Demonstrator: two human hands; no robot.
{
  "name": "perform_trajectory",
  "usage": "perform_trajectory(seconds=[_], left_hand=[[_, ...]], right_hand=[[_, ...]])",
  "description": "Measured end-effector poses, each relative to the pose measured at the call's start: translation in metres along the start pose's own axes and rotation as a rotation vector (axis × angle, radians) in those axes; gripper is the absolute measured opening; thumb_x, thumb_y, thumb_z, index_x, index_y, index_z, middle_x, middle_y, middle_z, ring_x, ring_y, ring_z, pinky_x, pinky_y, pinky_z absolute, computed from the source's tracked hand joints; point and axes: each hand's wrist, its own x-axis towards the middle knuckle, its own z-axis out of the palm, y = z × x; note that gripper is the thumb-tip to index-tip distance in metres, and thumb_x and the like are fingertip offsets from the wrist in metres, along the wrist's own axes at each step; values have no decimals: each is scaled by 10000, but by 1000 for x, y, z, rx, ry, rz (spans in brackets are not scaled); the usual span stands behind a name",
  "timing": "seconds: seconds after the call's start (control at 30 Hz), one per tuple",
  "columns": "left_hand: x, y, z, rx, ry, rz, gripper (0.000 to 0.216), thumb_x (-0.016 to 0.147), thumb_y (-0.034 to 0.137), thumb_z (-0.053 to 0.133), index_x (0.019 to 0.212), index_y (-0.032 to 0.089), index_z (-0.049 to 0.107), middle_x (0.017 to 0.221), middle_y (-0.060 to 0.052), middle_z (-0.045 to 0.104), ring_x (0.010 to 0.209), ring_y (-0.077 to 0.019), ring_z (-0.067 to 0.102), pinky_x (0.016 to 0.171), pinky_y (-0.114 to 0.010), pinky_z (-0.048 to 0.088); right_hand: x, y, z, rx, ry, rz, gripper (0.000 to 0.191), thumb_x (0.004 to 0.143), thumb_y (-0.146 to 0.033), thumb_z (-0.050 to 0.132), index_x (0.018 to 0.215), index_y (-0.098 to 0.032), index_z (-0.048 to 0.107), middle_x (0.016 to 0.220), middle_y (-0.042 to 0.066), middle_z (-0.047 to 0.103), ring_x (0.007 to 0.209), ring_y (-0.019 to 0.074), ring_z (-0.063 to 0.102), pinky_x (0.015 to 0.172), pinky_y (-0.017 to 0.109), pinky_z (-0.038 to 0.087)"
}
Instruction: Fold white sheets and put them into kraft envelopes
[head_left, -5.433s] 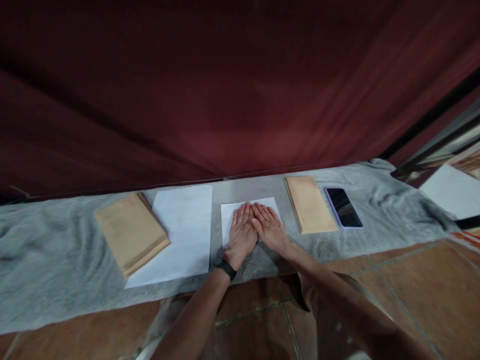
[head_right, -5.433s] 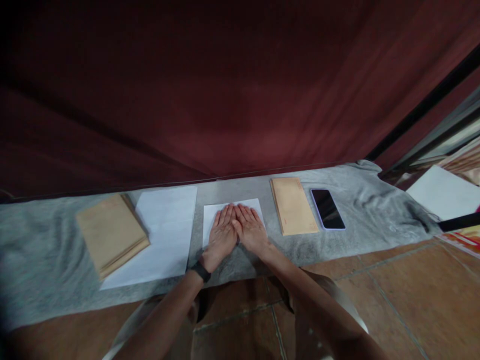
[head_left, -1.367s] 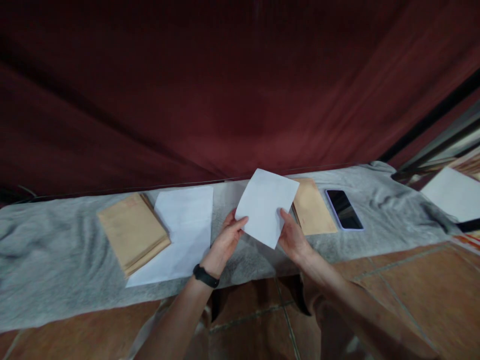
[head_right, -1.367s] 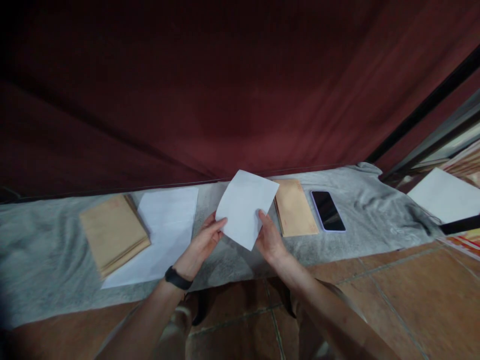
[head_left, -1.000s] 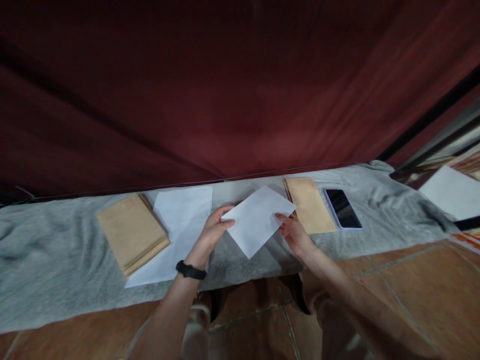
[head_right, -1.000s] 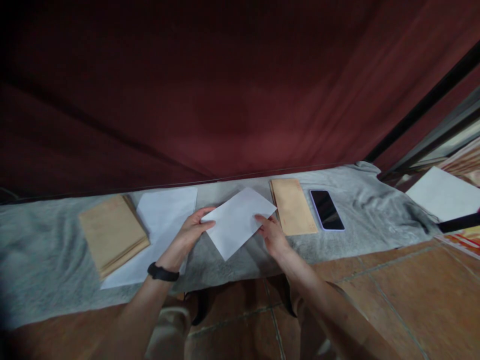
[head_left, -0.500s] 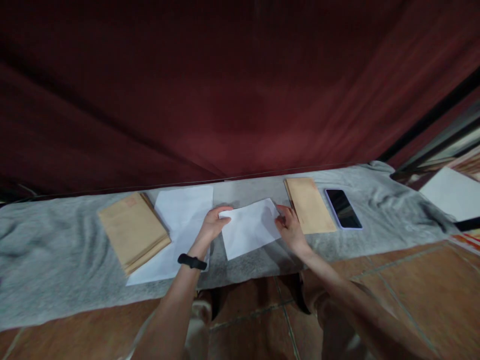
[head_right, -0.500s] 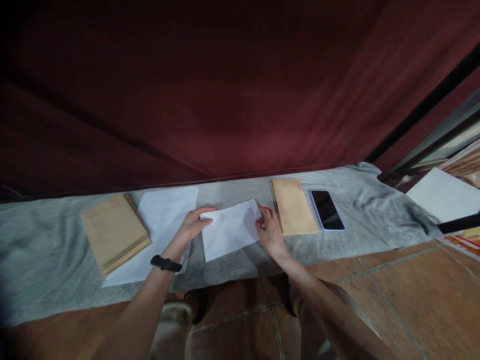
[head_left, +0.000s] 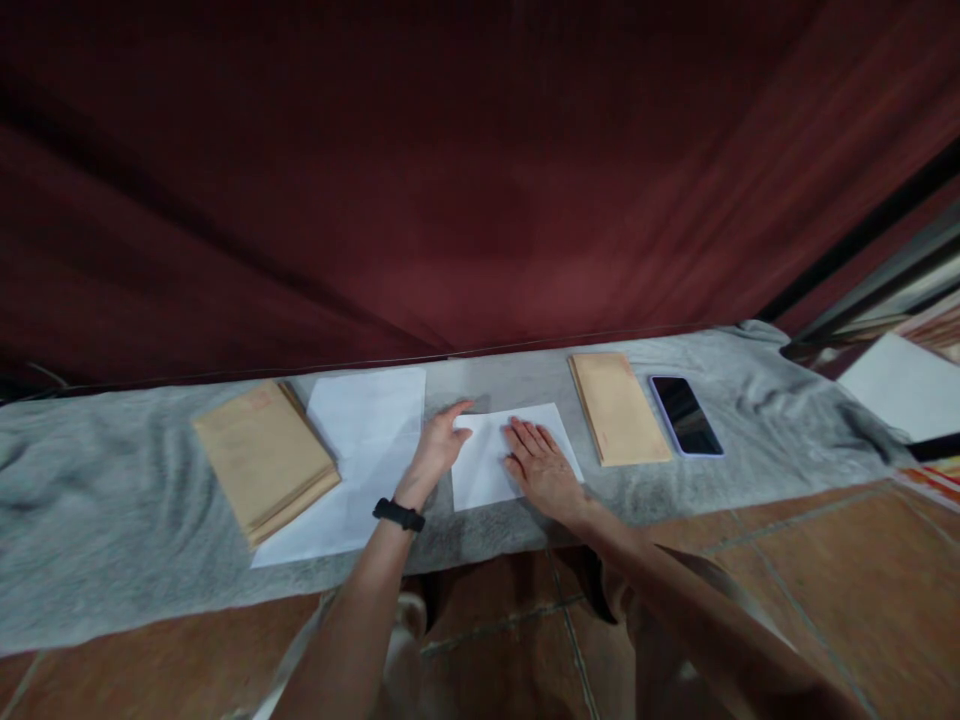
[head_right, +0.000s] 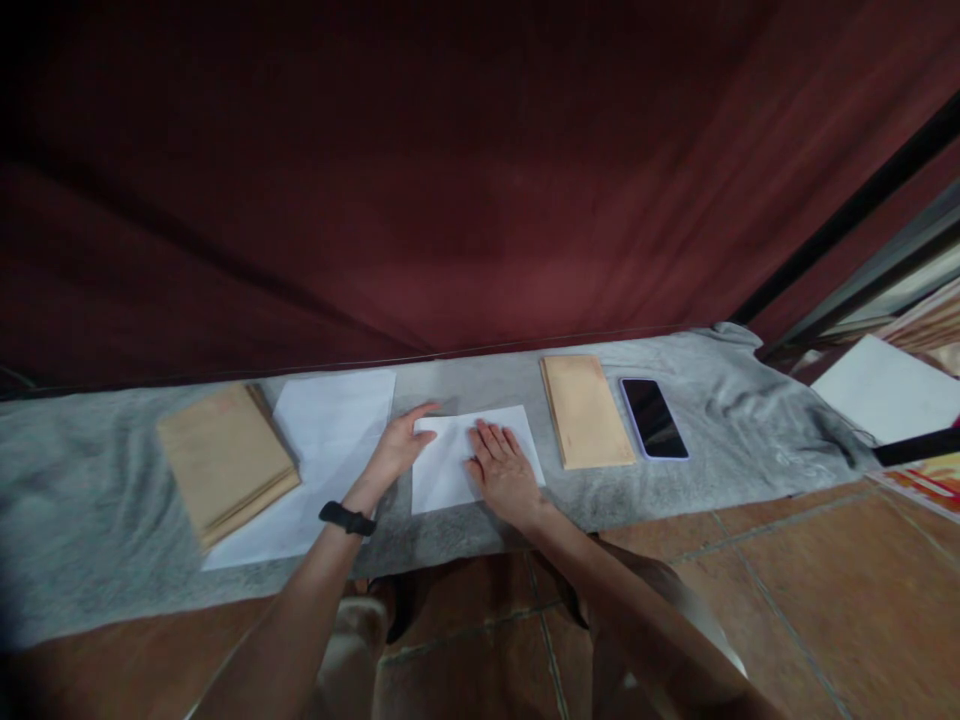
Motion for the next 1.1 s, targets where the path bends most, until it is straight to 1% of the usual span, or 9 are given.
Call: perform_trajectory(seconds=[0.1, 0.2, 0.27, 0.37, 0.47, 0.6, 0.8, 0.97, 1.1], left_hand=[[-9, 4, 8, 240, 81, 51, 520, 780, 66, 592, 1275, 203, 672, 1278, -111, 688, 1203, -294, 625, 1102, -473, 455], [-25, 11, 27, 518, 222, 204, 483, 925, 157, 483, 1401, 164, 567, 1497, -166, 512, 1391, -319, 475, 1176, -516, 363], [-36, 15, 47, 584, 159, 302, 470, 996, 237, 395, 1439, 141, 518, 1571, -158, 434, 1466, -297, 386, 1210, -493, 322], [-50, 18, 74, 615, 7, 361, 546, 1032, 356, 336, 1517, 114, 406, 1594, -155, 410, 1509, -276, 318, 1229, -493, 295], [-57, 17, 88, 665, -17, 361, 642, 1031, 443, 320, 1556, 75, 322, 1605, -181, 378, 1525, -282, 278, 1252, -504, 237], [-57, 14, 87, 717, 7, 341, 664, 1029, 456, 303, 1563, 61, 305, 1617, -186, 347, 1539, -275, 240, 1260, -508, 212], [-54, 6, 83, 765, 41, 311, 648, 1024, 411, 315, 1550, 33, 323, 1624, -204, 312, 1542, -289, 217, 1256, -509, 215], [-56, -1, 76, 752, 78, 309, 621, 1014, 355, 331, 1559, 58, 312, 1627, -192, 312, 1542, -280, 218, 1251, -504, 225], [-60, -4, 69, 764, 87, 291, 628, 1013, 359, 334, 1540, 18, 331, 1622, -217, 305, 1541, -292, 217, 1253, -495, 223]], right_hand=[[0, 1, 1, -36, 18, -2, 529, 1050, -352, 400, 1549, -176, 402, 1598, 108, 392, 1484, 266, 363, 1235, 499, 287], [1, 3, 2, -64, 21, -14, 529, 1054, -333, 375, 1557, -170, 386, 1602, 100, 386, 1486, 259, 360, 1240, 484, 272], [1, 3, 3, -91, 13, -24, 528, 1045, -289, 365, 1552, -141, 391, 1606, 108, 378, 1490, 257, 351, 1244, 477, 261], [0, 4, 4, -145, -13, -53, 573, 988, -200, 406, 1550, -87, 376, 1616, 132, 352, 1504, 270, 317, 1249, 479, 240], [-1, 5, 5, -193, -25, -64, 644, 939, -148, 431, 1569, -75, 325, 1633, 132, 311, 1518, 281, 282, 1252, 487, 222], [-1, 9, 6, -201, -8, -47, 637, 975, -172, 398, 1596, -120, 268, 1638, 121, 298, 1517, 270, 288, 1245, 487, 230], [-2, 18, 7, -140, 46, 27, 571, 1017, -227, 372, 1578, -132, 329, 1617, 123, 342, 1501, 266, 328, 1238, 481, 251], [-5, 25, 6, -84, 101, 85, 560, 1031, -281, 390, 1579, -175, 337, 1612, 113, 352, 1488, 270, 357, 1226, 495, 272], [-7, 29, 5, -73, 109, 115, 559, 1029, -298, 400, 1563, -140, 364, 1616, 135, 337, 1492, 278, 346, 1226, 488, 277]])
